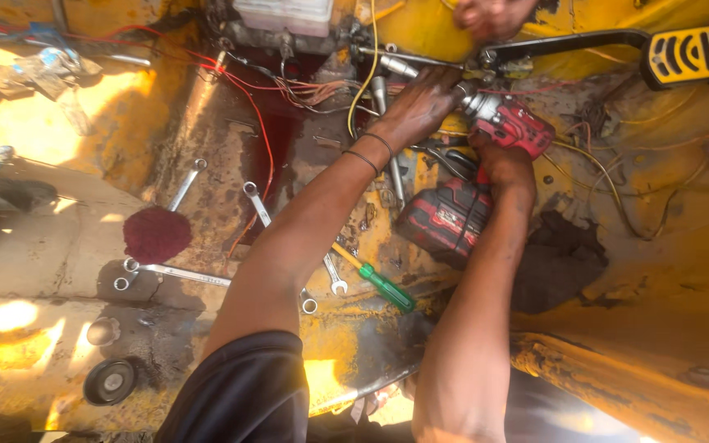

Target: The person works on the wiring and components of a yellow construction machine, reaching into the frame area and manipulating cables and parts by hand. They then use a red cordless impact wrench with a socket on a fastener and continue handling wires and small parts.

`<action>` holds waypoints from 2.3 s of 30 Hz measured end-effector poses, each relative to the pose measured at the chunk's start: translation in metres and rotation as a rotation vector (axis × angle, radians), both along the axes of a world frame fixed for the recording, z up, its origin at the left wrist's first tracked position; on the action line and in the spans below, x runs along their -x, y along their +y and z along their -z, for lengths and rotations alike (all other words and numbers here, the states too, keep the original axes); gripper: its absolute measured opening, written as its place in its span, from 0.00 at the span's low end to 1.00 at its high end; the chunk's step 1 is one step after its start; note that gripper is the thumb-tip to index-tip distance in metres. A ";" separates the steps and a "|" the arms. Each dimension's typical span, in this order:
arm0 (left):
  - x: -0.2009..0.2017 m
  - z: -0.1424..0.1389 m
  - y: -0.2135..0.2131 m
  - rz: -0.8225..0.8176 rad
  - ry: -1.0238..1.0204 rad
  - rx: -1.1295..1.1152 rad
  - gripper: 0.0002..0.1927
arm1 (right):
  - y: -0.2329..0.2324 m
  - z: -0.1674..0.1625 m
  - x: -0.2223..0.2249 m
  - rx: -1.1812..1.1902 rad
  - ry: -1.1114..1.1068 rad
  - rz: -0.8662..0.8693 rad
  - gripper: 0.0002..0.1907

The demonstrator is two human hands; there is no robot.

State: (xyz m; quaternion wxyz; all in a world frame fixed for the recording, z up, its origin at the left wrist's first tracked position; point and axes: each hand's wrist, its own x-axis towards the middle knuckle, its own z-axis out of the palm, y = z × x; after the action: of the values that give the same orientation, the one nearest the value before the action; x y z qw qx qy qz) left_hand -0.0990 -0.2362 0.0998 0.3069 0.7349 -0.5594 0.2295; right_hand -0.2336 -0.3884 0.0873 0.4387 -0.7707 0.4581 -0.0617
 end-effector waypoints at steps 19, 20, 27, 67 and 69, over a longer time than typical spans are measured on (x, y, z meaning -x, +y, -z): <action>-0.021 0.008 0.013 -0.066 0.089 -0.004 0.22 | 0.010 -0.011 -0.037 0.180 0.171 -0.124 0.38; -0.021 0.008 0.011 -0.061 0.059 0.024 0.20 | 0.009 -0.011 -0.036 0.198 0.156 -0.123 0.39; -0.021 0.012 0.011 -0.054 0.170 0.011 0.18 | 0.007 -0.007 -0.035 0.219 0.196 -0.144 0.38; 0.011 0.030 0.050 0.018 0.107 -0.147 0.26 | 0.006 0.003 -0.058 0.194 0.251 -0.202 0.36; 0.011 0.031 0.051 0.032 0.092 -0.098 0.26 | 0.006 0.003 -0.058 0.189 0.249 -0.205 0.35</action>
State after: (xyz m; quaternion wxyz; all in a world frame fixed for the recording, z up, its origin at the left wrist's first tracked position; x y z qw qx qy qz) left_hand -0.1100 -0.1855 0.0692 0.2995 0.7500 -0.5668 0.1627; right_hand -0.1757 -0.3828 0.0844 0.3084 -0.8528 0.4199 0.0367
